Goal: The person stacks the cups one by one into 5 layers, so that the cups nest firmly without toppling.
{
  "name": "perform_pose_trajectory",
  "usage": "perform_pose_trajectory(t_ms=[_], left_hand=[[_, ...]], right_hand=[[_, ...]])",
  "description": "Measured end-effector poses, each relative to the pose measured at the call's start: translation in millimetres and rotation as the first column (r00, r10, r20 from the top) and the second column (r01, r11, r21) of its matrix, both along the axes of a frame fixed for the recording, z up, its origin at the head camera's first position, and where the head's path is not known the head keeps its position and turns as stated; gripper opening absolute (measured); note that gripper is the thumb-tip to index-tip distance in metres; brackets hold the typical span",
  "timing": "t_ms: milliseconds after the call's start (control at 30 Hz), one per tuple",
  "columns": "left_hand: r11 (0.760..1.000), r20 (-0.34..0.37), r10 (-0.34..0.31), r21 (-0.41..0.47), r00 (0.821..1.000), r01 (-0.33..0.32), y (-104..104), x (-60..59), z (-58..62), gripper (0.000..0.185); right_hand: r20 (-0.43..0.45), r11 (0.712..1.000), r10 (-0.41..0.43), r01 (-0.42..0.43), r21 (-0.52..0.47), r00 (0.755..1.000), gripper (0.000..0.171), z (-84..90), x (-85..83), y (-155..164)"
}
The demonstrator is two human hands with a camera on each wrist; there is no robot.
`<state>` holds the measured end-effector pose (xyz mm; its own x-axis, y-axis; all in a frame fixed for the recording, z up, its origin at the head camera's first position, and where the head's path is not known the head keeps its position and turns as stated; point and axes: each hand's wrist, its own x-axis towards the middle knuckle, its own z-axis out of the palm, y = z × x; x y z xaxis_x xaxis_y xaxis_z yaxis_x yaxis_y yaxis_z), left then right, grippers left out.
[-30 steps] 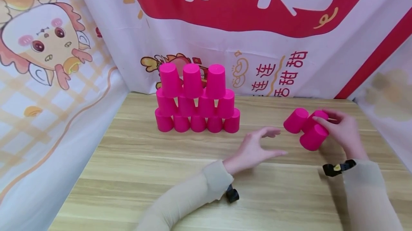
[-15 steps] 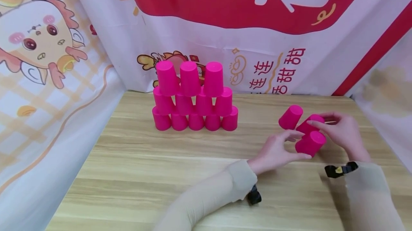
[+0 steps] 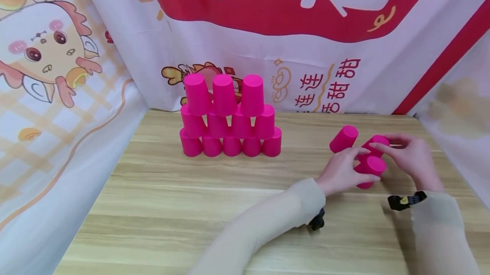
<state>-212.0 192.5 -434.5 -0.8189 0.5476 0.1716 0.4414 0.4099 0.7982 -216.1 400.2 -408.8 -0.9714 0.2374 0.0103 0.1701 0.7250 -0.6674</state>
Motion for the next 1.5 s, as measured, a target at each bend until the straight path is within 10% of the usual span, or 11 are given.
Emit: perform_pose_trajectory(t_ms=[567,1000,1500], left_hand=[[0.999,-0.026,0.015,-0.049,1.0,-0.016,-5.7,-4.3,-10.0,0.06],[0.969,-0.046,0.068,0.241,0.997,-0.055,-82.4,-12.5,6.5,0.054],[0.962,-0.089,0.138,0.249,0.987,-0.112,-169.3,-9.4,9.7,0.058]], right_hand=[[0.004,0.999,0.017,-0.017,-0.039,1.0,0.067,-8.4,0.9,-6.5],[0.003,1.0,-0.002,0.002,-0.018,1.0,0.073,-5.8,1.2,-5.2],[-0.035,1.0,-0.001,0.001,-0.013,0.999,0.067,-4.7,3.6,0.9]])
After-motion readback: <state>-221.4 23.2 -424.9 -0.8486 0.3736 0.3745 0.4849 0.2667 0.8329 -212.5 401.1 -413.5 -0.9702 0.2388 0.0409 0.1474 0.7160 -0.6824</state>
